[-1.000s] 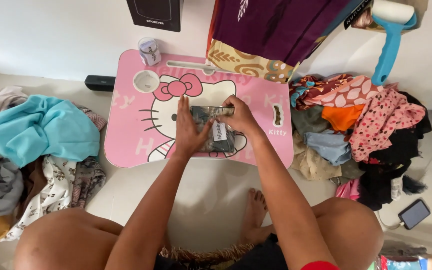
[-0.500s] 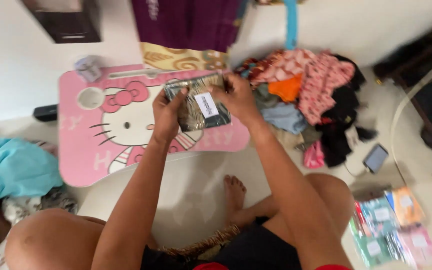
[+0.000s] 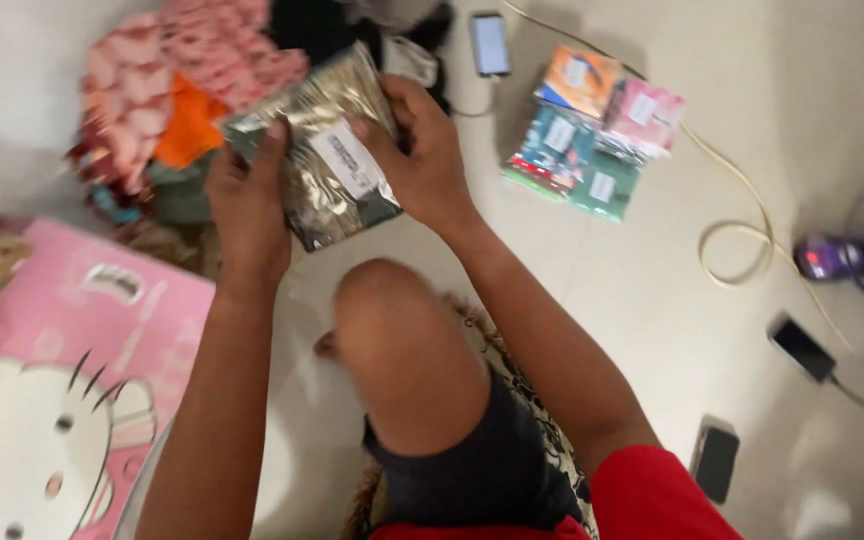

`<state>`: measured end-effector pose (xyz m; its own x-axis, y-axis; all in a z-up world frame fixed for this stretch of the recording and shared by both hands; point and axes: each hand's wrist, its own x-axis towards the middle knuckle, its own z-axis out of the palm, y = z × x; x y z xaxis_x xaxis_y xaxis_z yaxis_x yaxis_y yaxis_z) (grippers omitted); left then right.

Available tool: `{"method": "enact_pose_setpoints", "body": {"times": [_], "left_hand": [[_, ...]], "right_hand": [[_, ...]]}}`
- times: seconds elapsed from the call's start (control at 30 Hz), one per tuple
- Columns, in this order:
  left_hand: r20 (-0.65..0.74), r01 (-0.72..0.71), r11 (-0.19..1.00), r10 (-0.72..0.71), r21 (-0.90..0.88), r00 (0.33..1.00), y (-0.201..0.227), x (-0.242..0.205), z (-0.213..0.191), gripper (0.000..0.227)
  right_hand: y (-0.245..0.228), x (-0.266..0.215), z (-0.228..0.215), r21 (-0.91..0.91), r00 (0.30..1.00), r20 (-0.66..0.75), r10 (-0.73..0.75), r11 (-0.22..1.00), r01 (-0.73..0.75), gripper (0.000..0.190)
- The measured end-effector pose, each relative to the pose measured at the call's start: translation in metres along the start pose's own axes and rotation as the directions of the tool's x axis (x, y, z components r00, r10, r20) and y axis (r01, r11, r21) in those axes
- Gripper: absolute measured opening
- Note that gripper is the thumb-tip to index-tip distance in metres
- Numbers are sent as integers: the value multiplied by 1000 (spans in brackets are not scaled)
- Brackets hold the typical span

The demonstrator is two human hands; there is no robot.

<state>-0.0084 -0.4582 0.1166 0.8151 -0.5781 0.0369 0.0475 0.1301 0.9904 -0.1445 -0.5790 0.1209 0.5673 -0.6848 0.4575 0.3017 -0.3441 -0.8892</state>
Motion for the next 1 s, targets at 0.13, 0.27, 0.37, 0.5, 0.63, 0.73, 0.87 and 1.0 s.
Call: {"method": "enact_pose_setpoints", "body": {"times": [0.13,0.27,0.37,0.5,0.63,0.73,0.87,1.0], "left_hand": [[288,255,930,-329,265,899,-85,10,52,79],[420,352,848,-508,397,752,-106,10,74,75],[458,406,803,-587,436,668,-91,16,79,68],[518,395,790,-608,469,602,-79,24,96,61],[643,217,854,-503,473,578,-105,47,127,62],[765,-75,882,-357,464,535,-107,62,156,54],[839,-267,861,-277,434,469,-82,75,194,49],[851,-306,847,-275,435,447,-73,78,213,47]], "right_hand": [[106,-46,-114,-35,939,-279,200,975,-218,47],[154,-101,-231,-134,810,-528,254,918,-375,45],[184,-138,-319,-121,692,-666,279,875,-469,45],[230,-172,-419,-35,480,-827,291,826,-562,47],[291,-189,-477,17,377,-869,319,783,-622,47],[321,-183,-476,27,372,-858,354,754,-656,48],[355,-151,-464,-15,417,-842,343,757,-653,45],[374,-134,-467,-291,471,-855,215,553,-781,42]]}}
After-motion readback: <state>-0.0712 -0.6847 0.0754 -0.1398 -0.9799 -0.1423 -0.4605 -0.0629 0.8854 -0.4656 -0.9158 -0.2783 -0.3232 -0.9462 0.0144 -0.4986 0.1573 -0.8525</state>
